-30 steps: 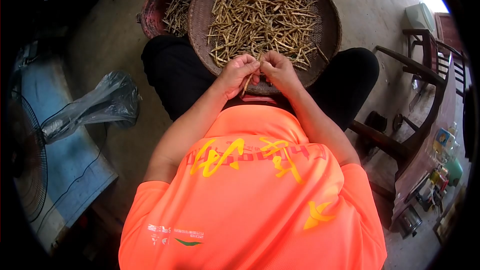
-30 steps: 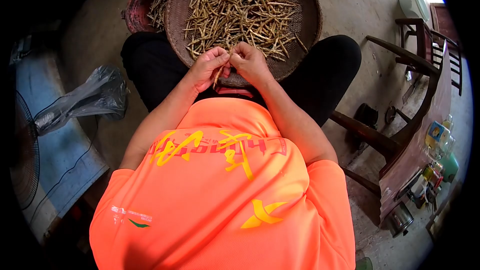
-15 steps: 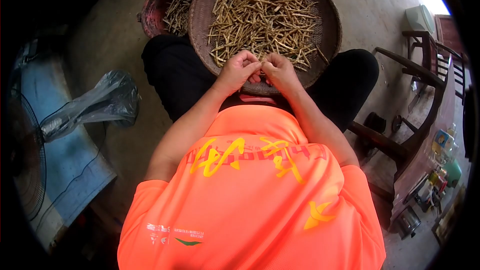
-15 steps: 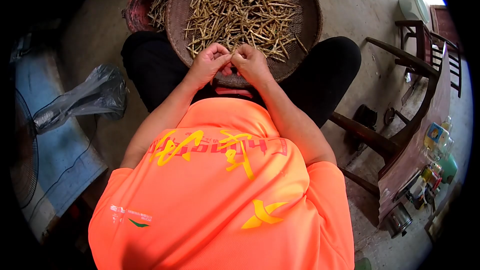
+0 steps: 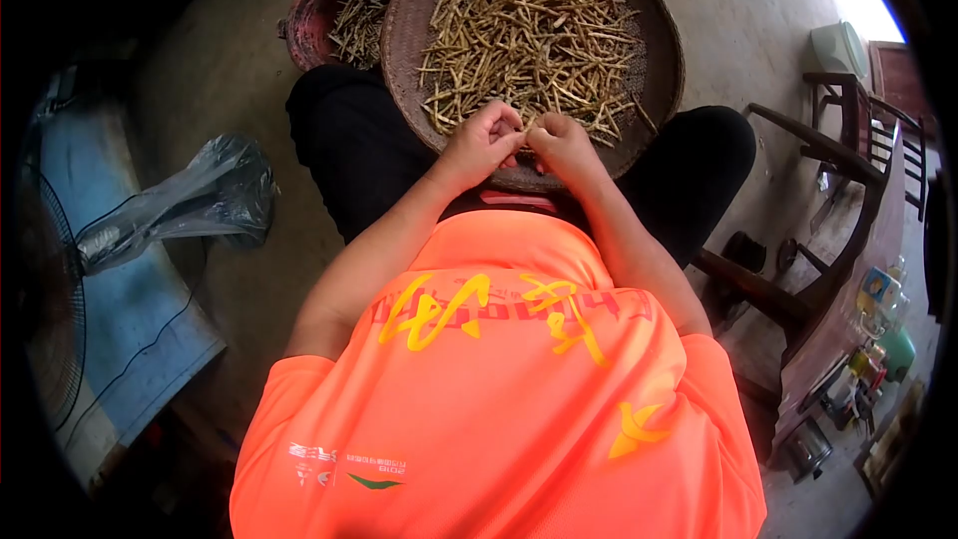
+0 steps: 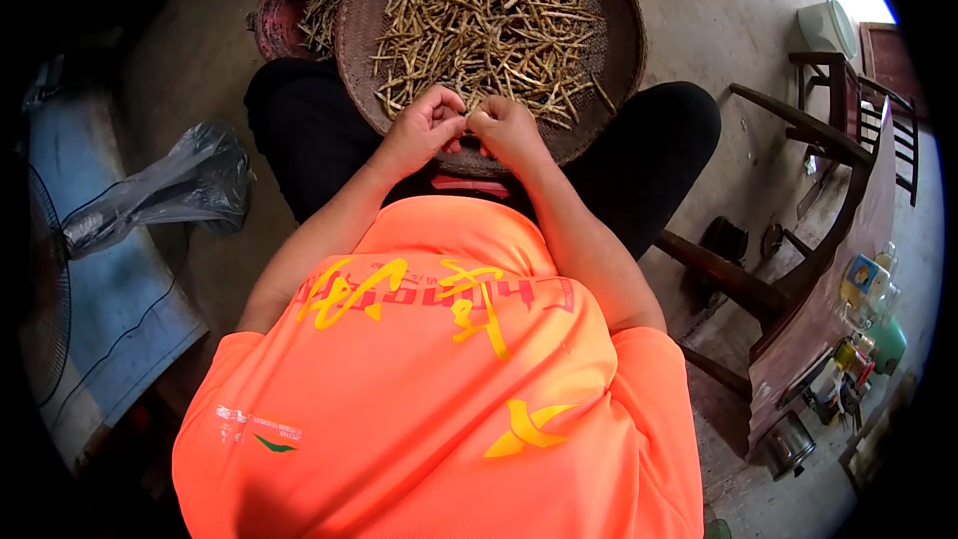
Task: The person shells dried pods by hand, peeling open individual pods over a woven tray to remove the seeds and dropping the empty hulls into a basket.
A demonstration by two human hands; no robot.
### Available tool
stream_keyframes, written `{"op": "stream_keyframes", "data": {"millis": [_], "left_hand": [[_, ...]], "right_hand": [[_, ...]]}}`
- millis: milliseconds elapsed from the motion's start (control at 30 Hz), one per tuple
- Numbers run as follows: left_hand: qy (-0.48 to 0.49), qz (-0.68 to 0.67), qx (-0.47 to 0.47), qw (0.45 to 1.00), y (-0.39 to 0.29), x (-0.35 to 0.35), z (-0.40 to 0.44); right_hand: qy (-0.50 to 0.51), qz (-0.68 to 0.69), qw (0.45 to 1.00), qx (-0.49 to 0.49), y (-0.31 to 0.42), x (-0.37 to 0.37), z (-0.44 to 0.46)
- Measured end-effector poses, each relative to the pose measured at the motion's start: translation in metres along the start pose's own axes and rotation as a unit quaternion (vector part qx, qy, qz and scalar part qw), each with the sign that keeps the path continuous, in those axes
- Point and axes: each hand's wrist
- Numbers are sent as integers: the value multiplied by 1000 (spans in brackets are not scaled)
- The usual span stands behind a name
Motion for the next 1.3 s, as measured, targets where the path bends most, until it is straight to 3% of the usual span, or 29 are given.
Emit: {"op": "stream_keyframes", "data": {"millis": [33, 100, 200, 233, 300, 400, 467, 533, 600, 700, 933, 1133, 1300], "left_hand": [[-1, 0, 0, 1000, -1, -1, 0], [-25, 222, 111, 968, -1, -2, -2], [-74, 244, 154, 955, -1, 1, 1], [-75, 244, 154, 955, -2, 2, 1], [-69, 170, 68, 981, -5, 4, -1], [-69, 187, 54, 978, -5, 5, -3], [-72, 211, 62, 973, -2, 5, -2], [-74, 234, 71, 967, 1, 4, -1], [-34, 110, -11, 993, 3, 2, 0], [0, 37, -74, 997, 3, -3, 0], [40, -50, -80, 995, 10, -6, 1], [-36, -68, -113, 991, 6, -3, 2], [-36, -43, -60, 997, 8, -3, 3]], "right_hand": [[12, 50, 998, 24, -3, 0, 1], [25, 100, 993, 50, -7, -1, 2], [18, 103, 994, 34, -8, 0, 2], [5, 94, 995, 27, -7, 2, 2], [-8, 84, 996, 18, -8, 2, 3], [-14, 1, 1000, -15, -13, 2, 5], [-56, -147, 983, -95, -8, 4, 1], [-61, -153, 981, -102, -7, 6, 0], [-67, -159, 979, -109, -8, 5, 1], [-42, -124, 988, -82, -10, 4, 3], [-6, -118, 991, -60, -5, -1, 4], [-63, -32, 992, -105, 0, 3, -1], [-59, 5, 992, -108, 1, 8, 0]]}}
Point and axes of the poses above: each hand's wrist, its own z-axis towards the middle knuckle, its own x-axis out of the palm, y = z × x, and after that the axes turned 9 degrees about z, right-handed
